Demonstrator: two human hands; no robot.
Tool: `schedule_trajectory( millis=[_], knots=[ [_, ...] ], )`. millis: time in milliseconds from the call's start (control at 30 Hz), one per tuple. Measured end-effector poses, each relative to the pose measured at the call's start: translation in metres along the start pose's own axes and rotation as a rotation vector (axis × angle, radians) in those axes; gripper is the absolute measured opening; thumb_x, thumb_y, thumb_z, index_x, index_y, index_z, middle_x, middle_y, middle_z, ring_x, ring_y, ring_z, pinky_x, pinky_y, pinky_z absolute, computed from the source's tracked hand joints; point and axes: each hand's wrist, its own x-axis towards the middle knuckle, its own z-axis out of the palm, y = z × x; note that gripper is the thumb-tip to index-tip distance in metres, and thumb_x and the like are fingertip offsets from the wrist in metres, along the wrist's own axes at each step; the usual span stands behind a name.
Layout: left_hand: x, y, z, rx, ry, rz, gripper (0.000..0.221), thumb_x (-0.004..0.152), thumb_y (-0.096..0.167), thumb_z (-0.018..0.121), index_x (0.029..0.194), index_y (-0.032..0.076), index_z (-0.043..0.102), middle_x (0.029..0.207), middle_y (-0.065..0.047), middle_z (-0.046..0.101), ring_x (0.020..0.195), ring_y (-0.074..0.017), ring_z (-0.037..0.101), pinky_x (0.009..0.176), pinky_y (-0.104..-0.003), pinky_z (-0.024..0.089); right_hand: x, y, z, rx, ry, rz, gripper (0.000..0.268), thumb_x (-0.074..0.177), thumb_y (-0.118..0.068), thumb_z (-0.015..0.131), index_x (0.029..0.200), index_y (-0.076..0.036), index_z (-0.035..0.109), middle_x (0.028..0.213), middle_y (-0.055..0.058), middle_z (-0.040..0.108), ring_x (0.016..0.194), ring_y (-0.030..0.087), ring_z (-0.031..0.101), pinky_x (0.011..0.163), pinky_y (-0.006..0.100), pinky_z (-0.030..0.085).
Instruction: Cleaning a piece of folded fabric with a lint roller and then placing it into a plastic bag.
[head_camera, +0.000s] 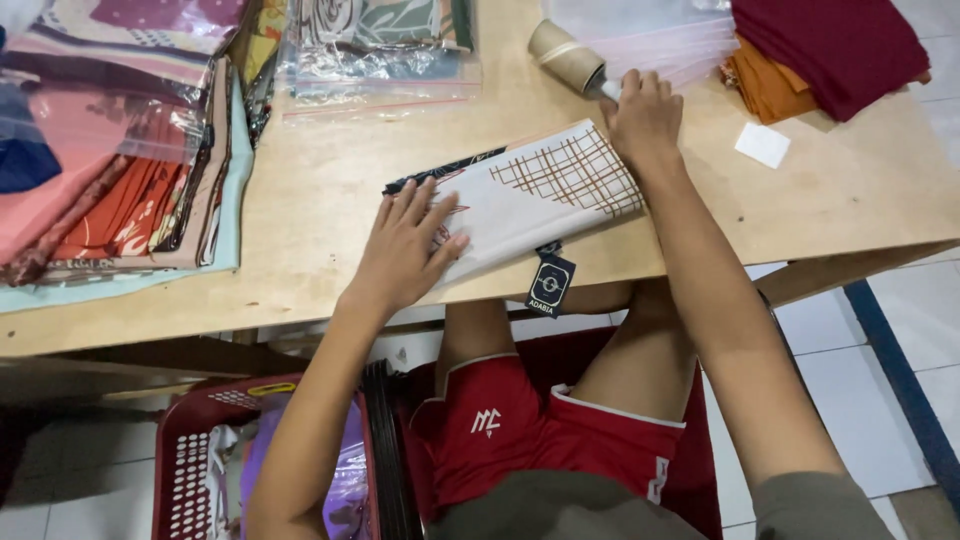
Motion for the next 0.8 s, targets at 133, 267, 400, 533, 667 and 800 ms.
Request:
schedule_trajectory(
  millis=[133, 267, 400, 533, 667, 800],
  knots=[
    [-0.023, -0.004, -0.020, -0.037, -0.054, -0.086, 0.079, 0.099, 0.064, 0.036, 0.162, 0.019, 0.026, 0.170, -0.012, 0.014, 0.156, -0.0366, 0.002, 0.123, -0.053, 0.006, -0.011, -0.021, -0.049, 0.187, -0.298, 0.171, 0.024, 0.110, -0.030, 0.057, 0.098, -0.010, 0.058, 0.093, 0.009, 0.059, 0.077, 0.025, 0.056, 0.071, 0.037, 0.049],
    [-0.031, -0.006, -0.018, 0.009, 0.017, -0.062, 0.082, 0.099, 0.065, 0.036, 0.163, 0.016, 0.021, 0.170, -0.013, 0.015, 0.156, -0.0361, 0.009, 0.125, -0.049, 0.008, -0.090, -0.073, -0.135, 0.343, -0.263, 0.259, 0.025, 0.114, -0.027, 0.046, 0.122, -0.004, 0.050, 0.101, 0.016, 0.065, 0.086, 0.032, 0.063, 0.072, 0.049, 0.053],
    [-0.030, 0.003, -0.025, 0.056, -0.061, -0.189, 0.106, 0.085, 0.084, 0.046, 0.161, 0.012, 0.032, 0.169, -0.014, 0.026, 0.156, -0.0366, 0.020, 0.128, -0.049, 0.011, -0.192, -0.131, -0.143, 0.442, -0.426, 0.202, 0.048, 0.105, -0.040, 0.040, 0.138, -0.005, 0.046, 0.100, 0.032, 0.070, 0.101, 0.054, 0.069, 0.083, 0.065, 0.054],
    [-0.028, 0.001, -0.024, 0.076, -0.081, -0.229, 0.123, 0.074, 0.090, 0.054, 0.163, 0.010, 0.028, 0.170, -0.010, 0.024, 0.157, -0.0341, 0.018, 0.129, -0.048, 0.010, -0.228, -0.170, -0.159, 0.185, -0.673, -0.042, 0.051, 0.105, -0.027, 0.032, 0.148, 0.000, 0.031, 0.105, 0.030, 0.072, 0.100, 0.050, 0.073, 0.089, 0.060, 0.057],
    [-0.028, 0.005, -0.031, 0.044, -0.081, -0.238, 0.123, 0.074, 0.091, 0.054, 0.163, 0.010, 0.027, 0.170, -0.009, 0.024, 0.157, -0.0336, 0.017, 0.128, -0.049, 0.008, -0.203, -0.110, -0.120, 0.226, -0.706, 0.165, 0.058, 0.109, -0.045, 0.023, 0.140, -0.003, 0.047, 0.104, 0.028, 0.073, 0.104, 0.048, 0.072, 0.091, 0.060, 0.055],
    [-0.029, 0.006, -0.030, 0.024, -0.084, -0.241, 0.124, 0.074, 0.092, 0.053, 0.163, 0.010, 0.027, 0.170, -0.007, 0.024, 0.157, -0.0335, 0.015, 0.128, -0.049, 0.007, -0.187, -0.059, -0.105, 0.176, -0.536, 0.346, 0.060, 0.109, -0.053, 0.023, 0.132, -0.003, 0.048, 0.106, 0.030, 0.071, 0.105, 0.051, 0.070, 0.093, 0.063, 0.051]
  ],
)
